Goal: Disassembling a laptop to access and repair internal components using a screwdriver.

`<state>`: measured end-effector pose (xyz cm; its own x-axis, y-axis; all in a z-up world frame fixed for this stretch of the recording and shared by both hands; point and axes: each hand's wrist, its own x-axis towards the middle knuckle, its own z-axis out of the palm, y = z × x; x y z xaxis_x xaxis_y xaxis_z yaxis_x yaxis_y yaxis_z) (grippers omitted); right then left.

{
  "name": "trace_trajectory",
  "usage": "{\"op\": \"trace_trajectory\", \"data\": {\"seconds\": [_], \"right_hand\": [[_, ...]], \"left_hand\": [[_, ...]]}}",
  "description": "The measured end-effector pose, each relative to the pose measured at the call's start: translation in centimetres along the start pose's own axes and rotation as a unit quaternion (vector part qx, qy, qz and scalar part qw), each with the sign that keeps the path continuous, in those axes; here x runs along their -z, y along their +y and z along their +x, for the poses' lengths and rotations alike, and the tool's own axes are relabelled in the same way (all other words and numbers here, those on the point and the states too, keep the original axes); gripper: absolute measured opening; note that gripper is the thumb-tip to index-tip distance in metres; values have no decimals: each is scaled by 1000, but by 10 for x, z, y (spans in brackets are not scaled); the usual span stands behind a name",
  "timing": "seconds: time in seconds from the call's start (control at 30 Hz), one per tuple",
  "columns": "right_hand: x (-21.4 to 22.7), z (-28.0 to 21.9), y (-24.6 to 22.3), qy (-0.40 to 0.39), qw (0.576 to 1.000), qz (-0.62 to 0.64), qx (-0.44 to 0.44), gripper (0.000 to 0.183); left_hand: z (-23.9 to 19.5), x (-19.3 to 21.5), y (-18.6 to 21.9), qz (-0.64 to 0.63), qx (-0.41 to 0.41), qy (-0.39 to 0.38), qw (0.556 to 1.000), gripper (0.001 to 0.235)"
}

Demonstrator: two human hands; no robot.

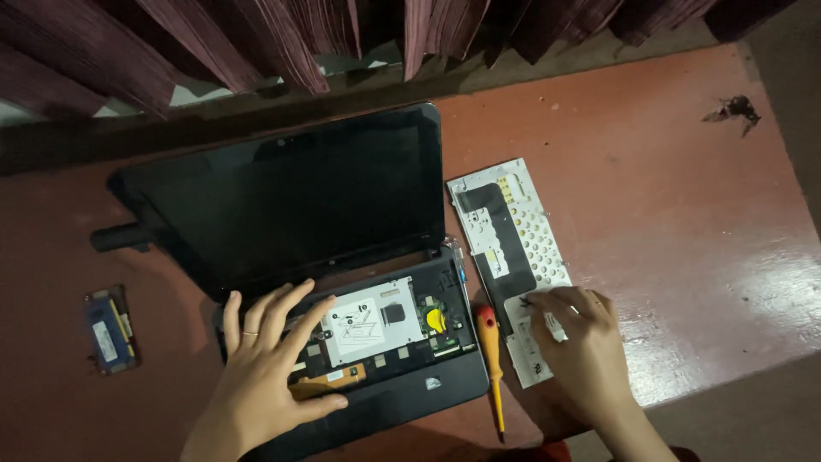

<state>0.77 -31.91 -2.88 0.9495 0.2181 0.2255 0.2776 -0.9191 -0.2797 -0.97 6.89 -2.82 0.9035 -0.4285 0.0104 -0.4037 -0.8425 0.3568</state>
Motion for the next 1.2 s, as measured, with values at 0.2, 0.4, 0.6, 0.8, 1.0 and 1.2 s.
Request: {"op": "trace_trajectory", "data": {"seconds": [0.2, 0.4, 0.6, 0.8, 1.0, 1.2], "right_hand": [[1, 5, -11, 13, 1000, -7, 26, 10], [2, 4, -24, 5, 998, -53, 20, 11], [-7, -3, -11, -64, 992, -46, -101, 11], [24, 8, -29, -123, 961, -32, -245, 13], [27, 40, -147, -203, 941, 154, -224, 23], [-51, 54, -208, -158, 960, 198, 120, 15]], "left_hand": [[-2, -1, -4, 30, -18, 10, 999, 117], [-13, 30, -5, -210, 3, 41, 977, 88], [-36, 47, -21, -273, -1, 133, 953, 65], [-50, 38, -38, -166, 6, 171, 971, 57], [-52, 38, -45, -37, 23, 199, 979, 50], [-54, 39, -52, -132, 37, 180, 974, 47]]}}
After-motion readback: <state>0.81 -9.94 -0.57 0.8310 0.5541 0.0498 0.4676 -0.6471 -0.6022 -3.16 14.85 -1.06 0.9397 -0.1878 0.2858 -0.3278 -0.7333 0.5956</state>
